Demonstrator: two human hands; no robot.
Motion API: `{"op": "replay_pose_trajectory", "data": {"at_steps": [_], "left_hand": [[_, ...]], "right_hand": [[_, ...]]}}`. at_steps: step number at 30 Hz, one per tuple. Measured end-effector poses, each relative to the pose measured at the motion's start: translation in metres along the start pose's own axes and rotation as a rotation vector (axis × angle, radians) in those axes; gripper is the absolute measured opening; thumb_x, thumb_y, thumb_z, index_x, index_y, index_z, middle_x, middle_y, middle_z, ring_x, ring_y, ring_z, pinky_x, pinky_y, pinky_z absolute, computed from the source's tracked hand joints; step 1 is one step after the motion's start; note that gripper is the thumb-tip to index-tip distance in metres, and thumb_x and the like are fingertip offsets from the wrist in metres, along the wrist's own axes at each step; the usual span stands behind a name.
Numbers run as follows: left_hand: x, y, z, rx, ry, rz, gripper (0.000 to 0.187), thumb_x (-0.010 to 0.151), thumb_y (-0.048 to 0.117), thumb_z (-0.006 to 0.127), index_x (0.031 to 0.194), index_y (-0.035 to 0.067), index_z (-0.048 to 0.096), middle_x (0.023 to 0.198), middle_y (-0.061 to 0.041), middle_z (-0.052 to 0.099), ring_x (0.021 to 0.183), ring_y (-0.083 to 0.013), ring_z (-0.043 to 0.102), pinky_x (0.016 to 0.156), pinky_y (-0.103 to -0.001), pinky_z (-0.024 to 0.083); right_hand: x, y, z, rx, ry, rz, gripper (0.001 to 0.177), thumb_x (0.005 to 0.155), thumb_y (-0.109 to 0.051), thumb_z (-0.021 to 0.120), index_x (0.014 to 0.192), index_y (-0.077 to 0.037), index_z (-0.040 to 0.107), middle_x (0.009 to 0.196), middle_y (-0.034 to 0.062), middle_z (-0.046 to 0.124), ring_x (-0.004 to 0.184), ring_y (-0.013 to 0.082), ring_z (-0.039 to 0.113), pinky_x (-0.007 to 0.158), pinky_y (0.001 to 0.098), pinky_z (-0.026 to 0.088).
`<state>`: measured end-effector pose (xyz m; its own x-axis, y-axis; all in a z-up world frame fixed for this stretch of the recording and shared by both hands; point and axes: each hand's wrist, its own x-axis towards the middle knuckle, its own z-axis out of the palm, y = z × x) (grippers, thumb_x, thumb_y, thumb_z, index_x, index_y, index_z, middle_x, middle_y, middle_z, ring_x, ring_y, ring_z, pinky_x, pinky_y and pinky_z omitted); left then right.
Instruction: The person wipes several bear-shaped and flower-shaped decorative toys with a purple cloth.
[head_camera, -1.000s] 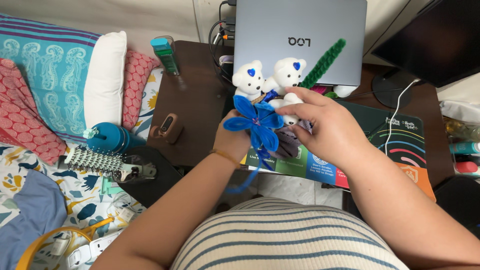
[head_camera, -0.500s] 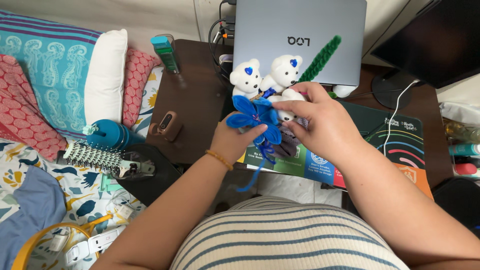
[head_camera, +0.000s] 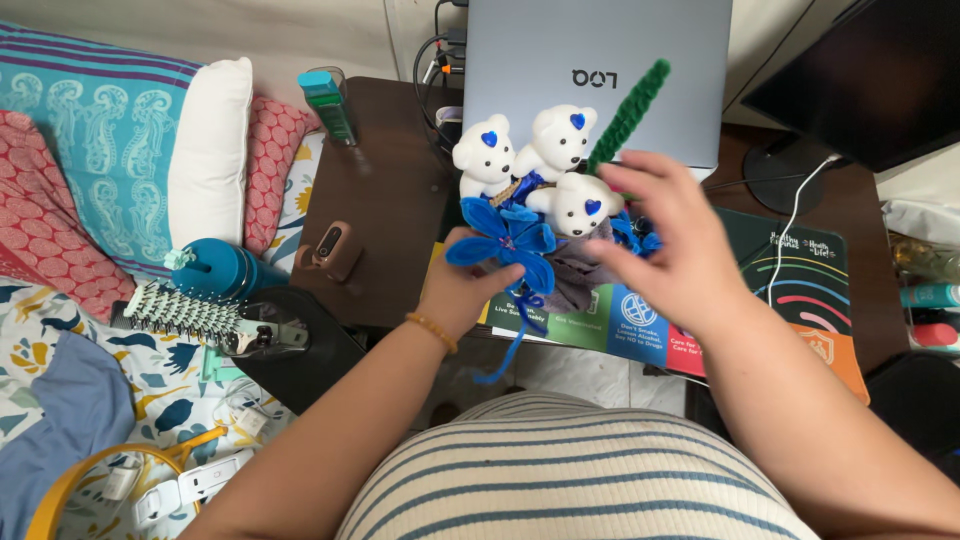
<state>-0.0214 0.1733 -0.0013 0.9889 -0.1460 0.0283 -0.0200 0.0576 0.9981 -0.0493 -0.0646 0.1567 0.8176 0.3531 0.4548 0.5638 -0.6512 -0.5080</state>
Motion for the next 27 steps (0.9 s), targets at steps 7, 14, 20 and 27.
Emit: {"op": "replay_pose_trajectory", "data": {"at_steps": [7,14,20,27], "left_hand": [[-0.013,0.000,-0.019,0.224,0.077,-0.081,0.053,0.071,0.022,0.091,0.110,0.009,0.056,0.095,-0.001,0.063,0.079,-0.0119,0.059,0.069,-0.029,0.054],[-0.037,0.064,-0.040,0.001,0.195,0.209,0.029,0.093,0.006,0.074,0.113,0.008,0.053,0.095,-0.001,0.058,0.079,-0.0087,0.054,0.068,-0.024,0.046],[-0.045,0.140,0.021,0.321,-0.396,0.407,0.019,0.085,0.015,0.082,0.096,0.006,0.068,0.089,-0.002,0.067,0.080,-0.0102,0.067,0.069,-0.024,0.055],[-0.035,0.153,0.059,0.274,-0.618,0.073,0.018,0.086,0.018,0.080,0.099,0.007,0.073,0.091,-0.001,0.071,0.083,-0.0096,0.073,0.073,-0.024,0.060]], "right_hand": [[-0.064,0.082,0.000,0.332,0.121,0.371,0.031,0.098,-0.011,0.071,0.128,-0.007,0.065,0.120,0.0064,0.066,0.107,0.0157,0.065,0.091,0.0289,0.054],[-0.107,0.166,-0.026,-0.197,-0.130,0.923,0.032,0.086,-0.024,0.079,0.115,-0.010,0.077,0.093,0.0113,0.078,0.083,0.0203,0.074,0.076,0.0349,0.057],[-0.098,0.221,0.036,-0.221,-0.121,0.925,0.038,0.085,-0.039,0.078,0.117,-0.017,0.077,0.101,0.0135,0.076,0.094,0.0301,0.073,0.084,0.0420,0.056],[-0.086,0.264,0.082,-0.322,-0.133,0.898,0.032,0.086,-0.027,0.076,0.117,-0.020,0.078,0.100,0.0139,0.075,0.096,0.0322,0.072,0.088,0.0416,0.055]]}}
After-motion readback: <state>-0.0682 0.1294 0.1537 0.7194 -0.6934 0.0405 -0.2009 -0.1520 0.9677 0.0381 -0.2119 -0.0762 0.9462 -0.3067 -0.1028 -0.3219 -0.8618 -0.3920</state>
